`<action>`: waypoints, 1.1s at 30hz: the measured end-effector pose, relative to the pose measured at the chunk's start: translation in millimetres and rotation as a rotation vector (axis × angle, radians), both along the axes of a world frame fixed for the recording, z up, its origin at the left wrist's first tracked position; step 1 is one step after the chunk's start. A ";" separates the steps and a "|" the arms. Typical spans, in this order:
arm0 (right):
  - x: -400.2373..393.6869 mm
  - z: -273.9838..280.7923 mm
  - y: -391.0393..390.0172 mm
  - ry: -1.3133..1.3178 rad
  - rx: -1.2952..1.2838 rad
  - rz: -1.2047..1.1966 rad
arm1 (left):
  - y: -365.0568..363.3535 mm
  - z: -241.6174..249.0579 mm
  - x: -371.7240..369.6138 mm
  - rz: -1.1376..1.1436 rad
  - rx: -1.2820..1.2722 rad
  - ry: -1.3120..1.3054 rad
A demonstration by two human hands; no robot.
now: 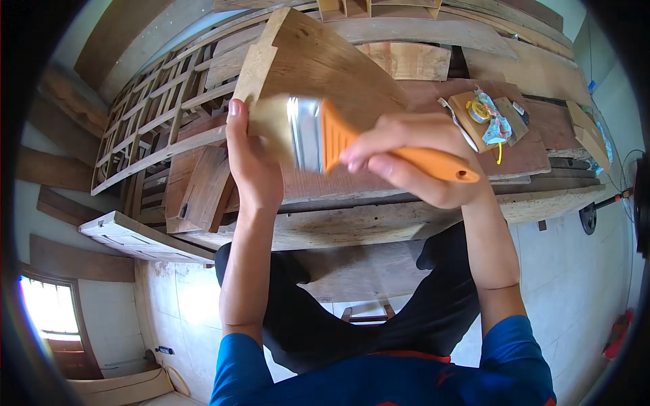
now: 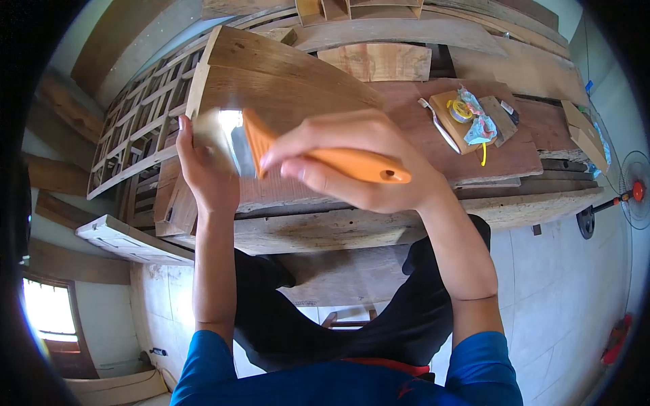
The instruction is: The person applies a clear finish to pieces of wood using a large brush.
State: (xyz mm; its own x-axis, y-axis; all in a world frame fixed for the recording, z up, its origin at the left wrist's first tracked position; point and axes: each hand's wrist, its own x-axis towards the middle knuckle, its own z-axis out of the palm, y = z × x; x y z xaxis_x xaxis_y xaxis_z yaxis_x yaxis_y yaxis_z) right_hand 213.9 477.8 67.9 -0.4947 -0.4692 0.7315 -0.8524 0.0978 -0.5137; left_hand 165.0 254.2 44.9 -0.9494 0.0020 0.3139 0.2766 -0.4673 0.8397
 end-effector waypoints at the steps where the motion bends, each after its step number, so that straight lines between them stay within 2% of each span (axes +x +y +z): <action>1: -0.7 -0.7 -0.9 0.057 -0.046 -0.069 | -1.0 0.4 -0.6 -0.002 -0.021 -0.005; 2: -1.2 -1.6 -2.0 0.111 -0.091 -0.137 | -0.2 -0.9 -3.8 -0.004 0.008 0.031; 5: -3.7 -1.5 -2.5 0.173 -0.010 -0.141 | -1.2 -1.4 -4.1 0.021 -0.029 0.048; 8: 1.9 0.7 -0.6 -0.052 0.077 0.013 | -1.3 2.4 -0.5 0.007 -0.035 0.039; 11: 1.8 -3.3 -11.9 0.020 -0.223 -0.256 | -0.6 -1.8 -4.1 0.032 -0.020 0.053; 12: 0.0 -3.9 -7.6 0.050 -0.153 -0.196 | -0.1 -1.9 -3.8 0.040 -0.012 0.047; 15: 2.1 4.6 7.3 -0.073 0.091 -0.030 | -1.8 0.5 -5.4 0.044 -0.012 0.011; 16: -6.3 -5.0 4.8 -0.014 -0.017 -0.005 | -2.9 -0.1 -7.5 0.026 -0.008 0.033; 20: 0.7 -1.9 -3.9 -0.073 -0.259 -0.249 | 3.6 2.0 -4.1 0.055 -0.013 0.066; 24: 2.1 1.5 4.8 -0.031 0.028 -0.098 | -1.8 -4.2 -9.1 0.034 0.011 0.044; 30: 0.6 -1.0 -2.3 -0.112 -0.235 -0.151 | 2.8 -8.7 -6.0 0.060 0.001 0.103; 33: -10.3 -5.2 11.2 -0.267 -0.185 -0.142 | 1.4 -10.7 -8.8 0.142 -0.107 0.118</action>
